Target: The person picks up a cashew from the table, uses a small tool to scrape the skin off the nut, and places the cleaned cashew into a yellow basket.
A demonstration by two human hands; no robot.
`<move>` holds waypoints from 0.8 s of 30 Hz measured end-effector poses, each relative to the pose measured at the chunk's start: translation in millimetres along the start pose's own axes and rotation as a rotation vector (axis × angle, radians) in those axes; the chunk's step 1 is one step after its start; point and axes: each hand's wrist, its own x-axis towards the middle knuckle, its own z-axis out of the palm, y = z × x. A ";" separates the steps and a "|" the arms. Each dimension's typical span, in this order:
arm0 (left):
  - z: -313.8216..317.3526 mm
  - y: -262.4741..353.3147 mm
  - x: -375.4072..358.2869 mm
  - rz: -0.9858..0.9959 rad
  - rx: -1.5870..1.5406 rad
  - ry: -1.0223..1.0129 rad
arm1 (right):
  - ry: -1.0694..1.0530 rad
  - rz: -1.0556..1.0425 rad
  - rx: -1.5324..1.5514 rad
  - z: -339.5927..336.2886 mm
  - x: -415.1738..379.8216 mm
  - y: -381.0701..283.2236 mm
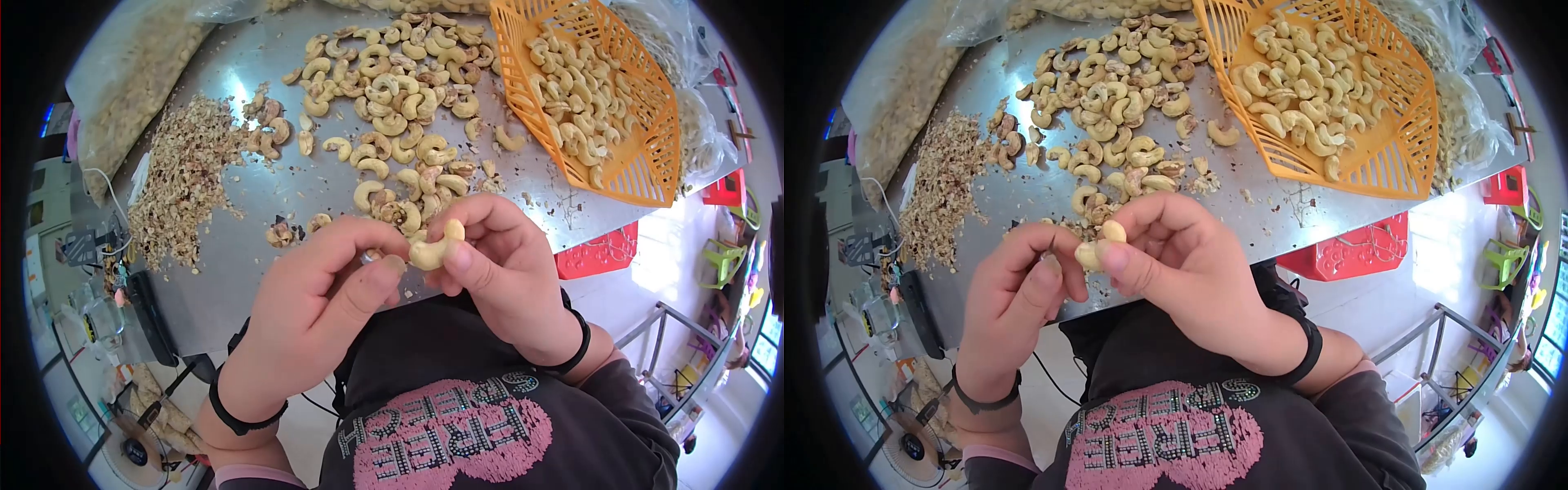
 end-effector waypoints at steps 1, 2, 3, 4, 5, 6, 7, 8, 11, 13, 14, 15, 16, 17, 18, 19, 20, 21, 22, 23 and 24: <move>2.1 -3.5 -0.6 0.000 -0.003 -0.002 | 0.002 0.001 -0.002 1.1 -0.1 0.2; 4.5 -9.0 -1.2 0.080 0.090 0.024 | 0.008 0.010 0.038 3.2 0.4 1.2; 5.9 -12.2 -2.0 0.158 0.183 0.052 | 0.013 0.021 0.078 4.6 0.2 2.3; 5.2 -12.5 -1.9 0.157 0.180 0.054 | 0.012 0.024 0.077 5.2 -0.3 3.4; 3.5 -12.1 -0.9 0.143 0.180 0.046 | -0.007 0.033 0.085 5.7 -0.2 4.7; 2.3 -11.3 -0.3 0.129 0.180 0.038 | -0.025 0.042 0.094 5.8 -0.2 5.9; 2.3 -8.3 -0.3 0.128 0.179 0.040 | -0.026 0.044 0.094 4.9 -0.5 6.4; 2.8 -3.5 -0.4 0.035 0.068 0.035 | -0.042 0.092 0.079 3.4 -1.1 6.4; 1.9 -0.6 0.1 -0.067 -0.098 0.007 | -0.097 0.177 0.043 3.3 -1.1 4.8; 1.1 -0.9 1.2 -0.074 -0.154 -0.018 | -0.135 0.211 0.021 3.0 -0.6 3.9; 0.7 -1.5 1.8 -0.079 -0.205 -0.042 | -0.166 0.237 0.064 2.4 -0.2 3.7; 0.2 -1.8 2.0 -0.084 -0.255 -0.067 | -0.199 0.262 0.108 2.0 -0.1 3.5; -0.1 -1.9 1.6 -0.083 -0.256 -0.067 | -0.199 0.262 0.107 1.9 -1.0 1.1; -0.3 -2.0 0.7 -0.069 -0.182 -0.043 | -0.154 0.191 0.110 1.4 -2.8 -3.6; -0.4 -2.2 -0.2 -0.054 -0.108 -0.020 | -0.108 0.120 0.111 -0.3 -4.9 -7.8; -0.5 -1.2 -2.1 -0.054 -0.109 -0.021 | -0.067 -0.066 0.091 -4.3 -7.5 -11.5; -1.1 1.0 -4.8 -0.030 -0.137 0.060 | -0.210 -0.289 0.194 -20.3 -0.9 -11.2; -2.1 2.9 -6.7 -0.006 -0.164 0.140 | -0.224 -0.333 0.421 -14.4 0.7 -28.7; -6.5 4.2 -7.9 -0.006 -0.164 0.138 | -0.160 -0.327 0.374 -17.6 0.4 -44.1; -13.7 5.5 -8.0 -0.053 -0.126 0.143 | -0.061 -0.285 0.328 -14.6 -0.2 -49.5; -17.4 6.9 -6.8 -0.098 -0.087 0.151 | 0.035 -0.242 0.281 -13.1 -0.4 -52.7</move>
